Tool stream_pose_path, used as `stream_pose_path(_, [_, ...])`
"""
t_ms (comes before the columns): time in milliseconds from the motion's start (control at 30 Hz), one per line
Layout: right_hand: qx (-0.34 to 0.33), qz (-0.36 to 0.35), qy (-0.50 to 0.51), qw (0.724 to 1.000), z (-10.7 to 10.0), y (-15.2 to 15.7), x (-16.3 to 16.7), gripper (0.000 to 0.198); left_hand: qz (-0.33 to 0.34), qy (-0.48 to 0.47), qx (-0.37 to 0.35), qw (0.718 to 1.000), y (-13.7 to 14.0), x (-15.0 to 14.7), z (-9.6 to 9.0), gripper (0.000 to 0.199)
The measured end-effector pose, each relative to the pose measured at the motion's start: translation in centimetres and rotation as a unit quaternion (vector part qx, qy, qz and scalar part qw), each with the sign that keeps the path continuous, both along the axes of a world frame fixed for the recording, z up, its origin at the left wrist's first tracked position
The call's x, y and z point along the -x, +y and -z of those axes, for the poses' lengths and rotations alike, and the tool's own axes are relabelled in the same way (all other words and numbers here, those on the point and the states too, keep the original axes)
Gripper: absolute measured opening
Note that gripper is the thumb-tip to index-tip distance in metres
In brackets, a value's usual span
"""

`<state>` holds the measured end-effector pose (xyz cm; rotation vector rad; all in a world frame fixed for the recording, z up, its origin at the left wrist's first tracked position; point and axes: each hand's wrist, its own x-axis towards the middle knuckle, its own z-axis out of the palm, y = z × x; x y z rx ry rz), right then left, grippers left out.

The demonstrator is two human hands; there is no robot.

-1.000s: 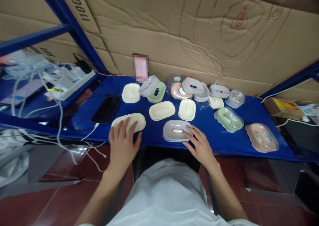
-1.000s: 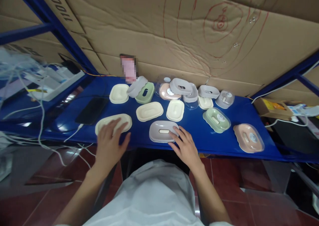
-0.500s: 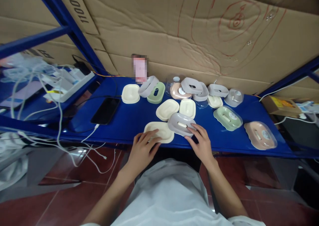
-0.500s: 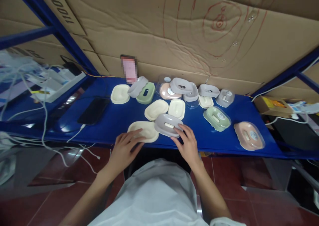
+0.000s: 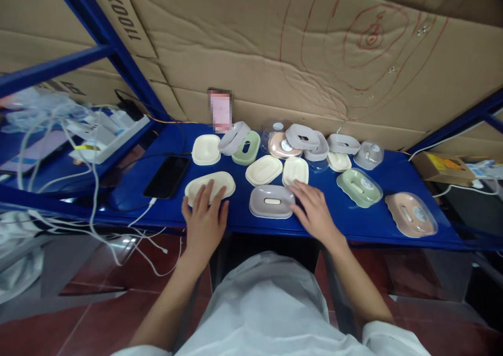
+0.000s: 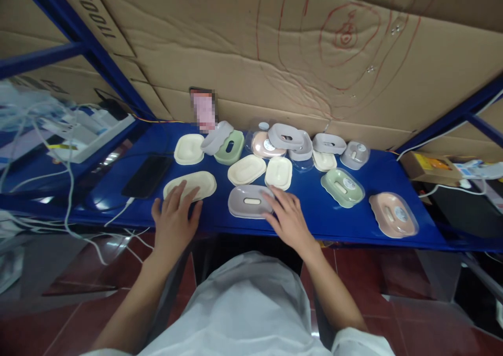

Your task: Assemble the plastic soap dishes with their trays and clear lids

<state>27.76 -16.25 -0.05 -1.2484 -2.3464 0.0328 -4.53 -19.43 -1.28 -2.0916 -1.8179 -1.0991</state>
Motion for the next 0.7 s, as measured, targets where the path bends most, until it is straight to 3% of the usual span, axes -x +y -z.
stream_pose_path(67, [-0.019,0.026,-0.005,0.999,-1.0,3.5,-0.9,0.046,0.082,0.002,-0.017,0.996,-0.1,-1.8,-0.8,0.036])
stream_pose_path(167, [-0.013,0.042,-0.053,0.998,-1.5,9.1,-1.1,0.048,0.205,0.039,0.023,0.978,-0.5,-4.0,-0.7,0.041])
stream_pose_path(300, [-0.037,0.026,-0.105,0.993,-1.2,13.8,1.1,0.061,0.227,0.072,0.072,0.968,-0.4,-5.0,1.0,0.043])
stream_pose_path(433, [-0.058,0.045,-0.086,0.994,-0.9,15.2,2.6,0.069,0.233,0.046,0.077,0.968,-0.3,-4.7,2.2,0.039])
stream_pose_path(700, [-0.087,0.072,0.017,0.993,-2.0,14.2,0.9,0.049,0.245,-0.019,0.081,0.966,-0.2,-4.6,2.1,0.033])
